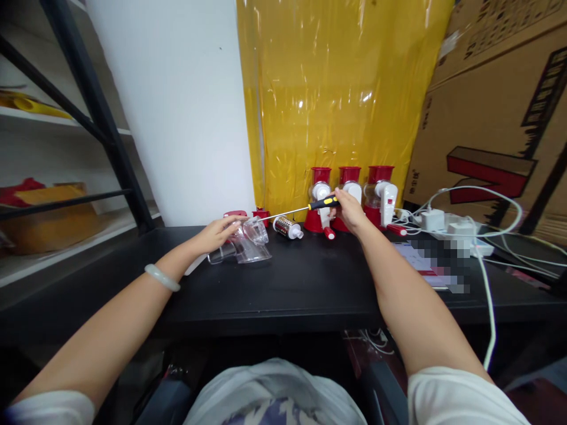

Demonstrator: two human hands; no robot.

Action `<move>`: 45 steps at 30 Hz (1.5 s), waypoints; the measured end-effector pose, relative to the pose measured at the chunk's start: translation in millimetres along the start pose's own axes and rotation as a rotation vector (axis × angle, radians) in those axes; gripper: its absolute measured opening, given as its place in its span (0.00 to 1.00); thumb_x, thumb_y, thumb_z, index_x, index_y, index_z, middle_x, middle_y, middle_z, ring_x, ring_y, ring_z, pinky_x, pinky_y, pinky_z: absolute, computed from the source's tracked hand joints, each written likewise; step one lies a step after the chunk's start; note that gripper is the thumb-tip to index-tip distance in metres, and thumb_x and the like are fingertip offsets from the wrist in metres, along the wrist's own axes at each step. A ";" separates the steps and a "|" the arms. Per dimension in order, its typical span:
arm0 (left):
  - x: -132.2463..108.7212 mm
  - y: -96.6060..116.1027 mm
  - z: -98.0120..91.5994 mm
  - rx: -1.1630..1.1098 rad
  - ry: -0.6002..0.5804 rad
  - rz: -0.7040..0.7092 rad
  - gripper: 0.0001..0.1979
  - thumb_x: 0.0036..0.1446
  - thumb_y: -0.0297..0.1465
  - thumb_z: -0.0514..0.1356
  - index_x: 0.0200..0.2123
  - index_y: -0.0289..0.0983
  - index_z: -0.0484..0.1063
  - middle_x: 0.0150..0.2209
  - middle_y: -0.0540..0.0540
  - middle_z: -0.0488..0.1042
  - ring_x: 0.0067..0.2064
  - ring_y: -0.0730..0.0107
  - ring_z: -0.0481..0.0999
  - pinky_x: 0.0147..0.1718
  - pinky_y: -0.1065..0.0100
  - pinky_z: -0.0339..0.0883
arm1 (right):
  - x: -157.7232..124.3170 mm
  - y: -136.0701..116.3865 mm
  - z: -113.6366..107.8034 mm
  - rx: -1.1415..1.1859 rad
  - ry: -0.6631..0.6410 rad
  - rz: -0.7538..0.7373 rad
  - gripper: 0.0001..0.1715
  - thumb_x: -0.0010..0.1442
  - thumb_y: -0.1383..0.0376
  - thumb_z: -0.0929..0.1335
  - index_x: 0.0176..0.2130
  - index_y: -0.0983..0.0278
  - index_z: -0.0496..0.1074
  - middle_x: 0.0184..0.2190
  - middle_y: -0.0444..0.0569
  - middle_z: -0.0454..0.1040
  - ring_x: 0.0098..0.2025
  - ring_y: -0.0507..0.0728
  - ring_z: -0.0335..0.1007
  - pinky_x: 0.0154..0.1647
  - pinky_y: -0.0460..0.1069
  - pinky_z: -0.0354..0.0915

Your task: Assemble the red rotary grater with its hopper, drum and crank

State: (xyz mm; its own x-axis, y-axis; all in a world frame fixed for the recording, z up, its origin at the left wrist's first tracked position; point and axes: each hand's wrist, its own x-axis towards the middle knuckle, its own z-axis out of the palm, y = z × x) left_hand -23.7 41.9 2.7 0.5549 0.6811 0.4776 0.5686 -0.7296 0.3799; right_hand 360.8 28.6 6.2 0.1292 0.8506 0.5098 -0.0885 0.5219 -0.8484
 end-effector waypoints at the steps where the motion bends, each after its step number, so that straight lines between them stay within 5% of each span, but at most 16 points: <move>1: -0.2 0.4 0.2 0.006 0.002 0.008 0.25 0.63 0.46 0.47 0.55 0.39 0.68 0.53 0.43 0.73 0.52 0.58 0.72 0.54 0.58 0.62 | 0.2 0.6 0.3 -0.024 0.009 -0.015 0.21 0.53 0.47 0.67 0.32 0.61 0.66 0.13 0.38 0.61 0.15 0.51 0.59 0.22 0.50 0.63; 8: -1.6 5.6 1.1 0.057 0.011 0.050 0.25 0.64 0.45 0.46 0.56 0.38 0.67 0.53 0.43 0.73 0.53 0.59 0.72 0.53 0.59 0.63 | 0.1 -0.1 0.5 0.114 0.012 0.045 0.16 0.49 0.53 0.67 0.34 0.60 0.67 0.26 0.43 0.71 0.24 0.53 0.70 0.24 0.49 0.66; 15: -2.3 6.4 1.6 0.052 0.003 0.047 0.25 0.64 0.45 0.46 0.56 0.38 0.66 0.53 0.43 0.73 0.53 0.59 0.72 0.53 0.59 0.63 | 1.9 5.8 -0.9 -0.097 0.088 -0.024 0.23 0.52 0.44 0.66 0.30 0.62 0.68 0.14 0.41 0.64 0.14 0.51 0.58 0.15 0.48 0.58; 23: -2.0 4.4 2.6 0.073 0.061 0.043 0.25 0.63 0.45 0.47 0.55 0.38 0.67 0.53 0.42 0.73 0.54 0.58 0.72 0.55 0.58 0.62 | 0.8 2.0 1.7 0.024 0.039 0.002 0.16 0.51 0.51 0.65 0.33 0.61 0.67 0.23 0.44 0.70 0.22 0.53 0.67 0.23 0.50 0.66; 29: -1.2 5.9 4.9 0.092 0.078 0.059 0.25 0.63 0.45 0.49 0.56 0.38 0.66 0.55 0.42 0.71 0.56 0.57 0.70 0.56 0.58 0.61 | 2.1 5.2 0.0 -0.124 0.091 -0.055 0.24 0.54 0.42 0.63 0.31 0.59 0.65 0.11 0.37 0.56 0.12 0.51 0.51 0.16 0.49 0.56; 35: -1.5 7.0 5.0 0.113 0.104 0.022 0.26 0.62 0.45 0.51 0.56 0.37 0.66 0.56 0.40 0.70 0.55 0.57 0.71 0.55 0.57 0.62 | 2.0 -0.7 3.0 0.064 0.037 0.064 0.13 0.53 0.53 0.63 0.35 0.58 0.61 0.22 0.40 0.68 0.20 0.52 0.66 0.21 0.48 0.63; 42: -1.3 4.6 6.5 0.160 0.148 0.048 0.27 0.55 0.46 0.58 0.54 0.39 0.68 0.56 0.41 0.70 0.55 0.56 0.70 0.54 0.56 0.62 | 1.4 4.7 3.2 -0.170 0.072 -0.045 0.18 0.55 0.47 0.64 0.31 0.58 0.58 0.09 0.34 0.55 0.10 0.49 0.48 0.14 0.46 0.56; 45: -0.7 3.2 6.7 0.170 0.146 0.044 0.27 0.54 0.46 0.59 0.54 0.40 0.68 0.55 0.41 0.70 0.55 0.55 0.70 0.55 0.56 0.62 | 3.5 8.1 1.1 -0.138 0.055 0.003 0.22 0.55 0.44 0.62 0.32 0.58 0.59 0.12 0.37 0.62 0.12 0.50 0.56 0.15 0.47 0.58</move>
State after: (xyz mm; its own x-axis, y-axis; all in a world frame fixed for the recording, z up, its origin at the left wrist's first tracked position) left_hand -18.1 39.4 -1.7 0.4951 0.6237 0.6049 0.6464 -0.7296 0.2233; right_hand 359.4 35.9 1.2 0.1838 0.8451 0.5021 0.0475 0.5026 -0.8632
